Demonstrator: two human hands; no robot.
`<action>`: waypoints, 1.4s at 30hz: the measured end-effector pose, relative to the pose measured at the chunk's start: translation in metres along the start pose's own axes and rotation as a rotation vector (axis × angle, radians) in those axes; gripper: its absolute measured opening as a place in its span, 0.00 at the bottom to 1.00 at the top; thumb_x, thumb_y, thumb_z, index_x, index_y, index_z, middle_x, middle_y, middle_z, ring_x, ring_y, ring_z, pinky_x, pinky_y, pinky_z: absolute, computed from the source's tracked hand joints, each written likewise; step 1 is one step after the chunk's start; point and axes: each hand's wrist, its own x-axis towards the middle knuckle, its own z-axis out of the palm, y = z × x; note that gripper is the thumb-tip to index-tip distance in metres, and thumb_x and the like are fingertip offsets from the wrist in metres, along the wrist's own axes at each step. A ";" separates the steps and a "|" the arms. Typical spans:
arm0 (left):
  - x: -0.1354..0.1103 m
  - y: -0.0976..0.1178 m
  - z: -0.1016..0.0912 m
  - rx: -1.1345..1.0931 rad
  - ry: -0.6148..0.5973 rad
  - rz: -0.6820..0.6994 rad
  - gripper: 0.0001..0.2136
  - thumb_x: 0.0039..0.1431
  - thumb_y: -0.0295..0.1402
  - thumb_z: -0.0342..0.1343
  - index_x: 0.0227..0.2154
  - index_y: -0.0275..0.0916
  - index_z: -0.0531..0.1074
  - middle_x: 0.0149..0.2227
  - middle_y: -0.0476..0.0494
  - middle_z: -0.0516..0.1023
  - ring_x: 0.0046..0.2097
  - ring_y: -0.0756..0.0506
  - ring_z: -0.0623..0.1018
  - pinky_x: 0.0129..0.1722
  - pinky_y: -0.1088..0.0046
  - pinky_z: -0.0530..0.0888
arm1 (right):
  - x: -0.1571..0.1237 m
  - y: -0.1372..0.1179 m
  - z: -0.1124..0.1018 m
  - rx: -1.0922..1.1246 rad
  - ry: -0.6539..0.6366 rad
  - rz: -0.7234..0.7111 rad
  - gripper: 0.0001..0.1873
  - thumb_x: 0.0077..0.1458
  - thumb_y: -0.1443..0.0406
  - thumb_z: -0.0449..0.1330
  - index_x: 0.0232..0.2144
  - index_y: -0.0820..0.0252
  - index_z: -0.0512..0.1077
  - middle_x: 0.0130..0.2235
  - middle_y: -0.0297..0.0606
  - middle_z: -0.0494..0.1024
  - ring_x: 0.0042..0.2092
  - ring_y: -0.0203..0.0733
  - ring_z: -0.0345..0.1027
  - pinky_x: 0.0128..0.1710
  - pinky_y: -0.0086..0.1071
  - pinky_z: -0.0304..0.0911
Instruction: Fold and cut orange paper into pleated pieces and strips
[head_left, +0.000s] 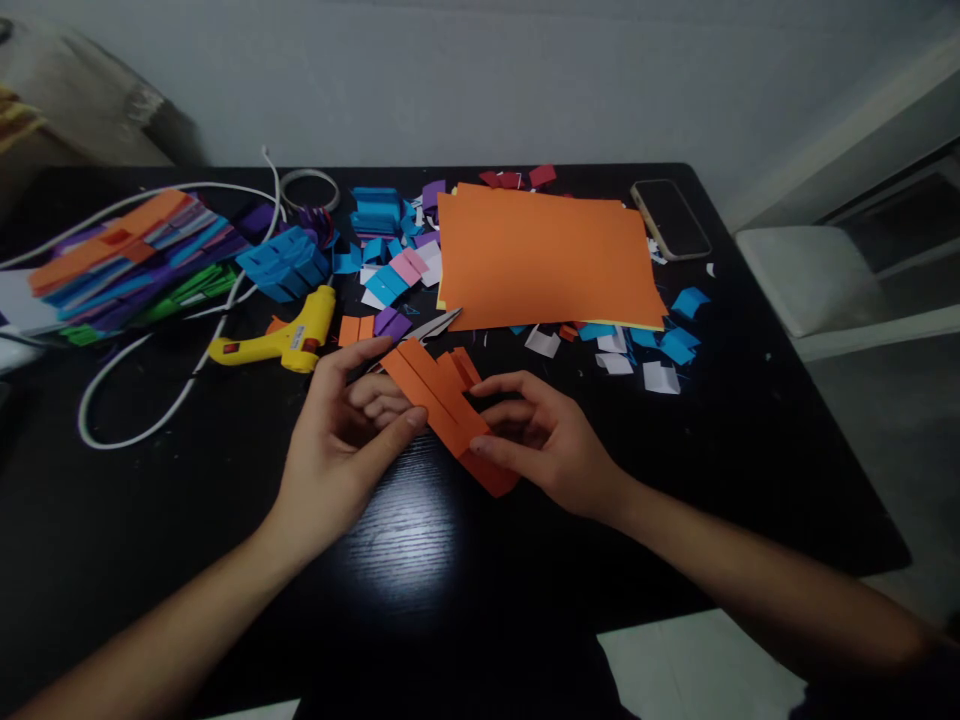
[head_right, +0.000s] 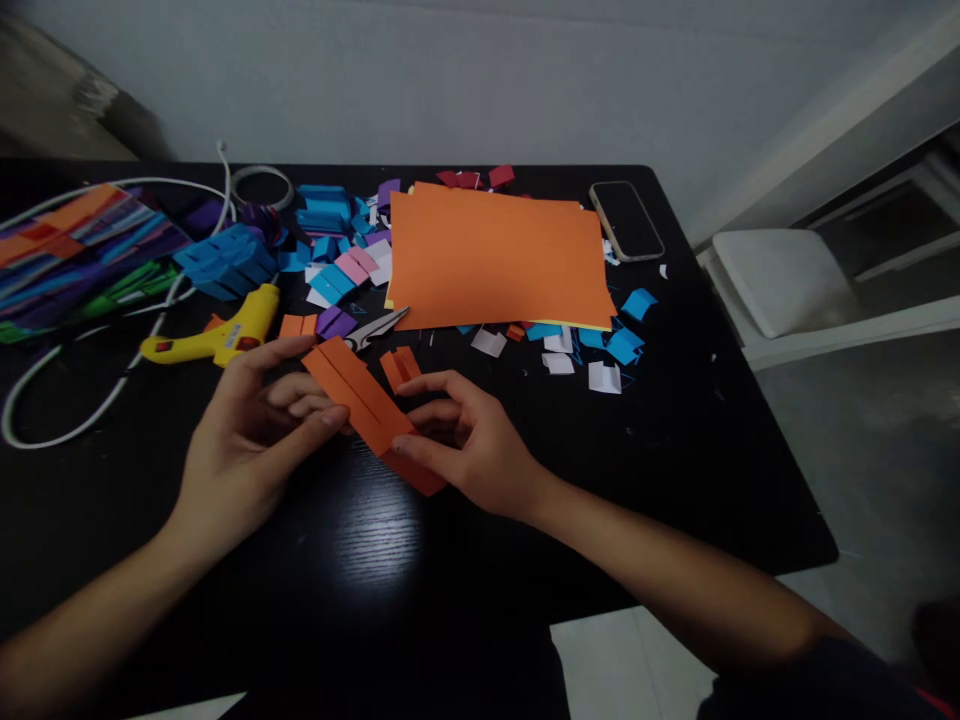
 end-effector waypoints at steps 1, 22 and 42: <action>0.000 0.000 0.000 -0.012 -0.002 -0.007 0.28 0.56 0.28 0.69 0.57 0.46 0.65 0.35 0.54 0.80 0.37 0.49 0.81 0.42 0.72 0.80 | 0.000 0.000 0.001 0.000 0.007 0.004 0.22 0.54 0.65 0.73 0.49 0.56 0.72 0.38 0.34 0.85 0.40 0.40 0.82 0.44 0.36 0.76; -0.001 0.002 -0.002 0.247 -0.190 0.006 0.15 0.54 0.32 0.70 0.44 0.42 0.77 0.40 0.45 0.82 0.41 0.43 0.82 0.40 0.67 0.79 | -0.003 0.006 0.005 -0.106 0.001 -0.049 0.12 0.56 0.60 0.73 0.44 0.53 0.84 0.43 0.36 0.88 0.44 0.44 0.83 0.48 0.40 0.78; -0.003 0.007 -0.004 0.475 -0.435 0.191 0.05 0.65 0.28 0.56 0.37 0.44 0.77 0.37 0.46 0.78 0.41 0.43 0.78 0.41 0.65 0.73 | -0.002 0.004 0.007 -0.026 -0.001 0.009 0.09 0.52 0.62 0.75 0.35 0.57 0.82 0.34 0.34 0.85 0.37 0.38 0.79 0.41 0.33 0.74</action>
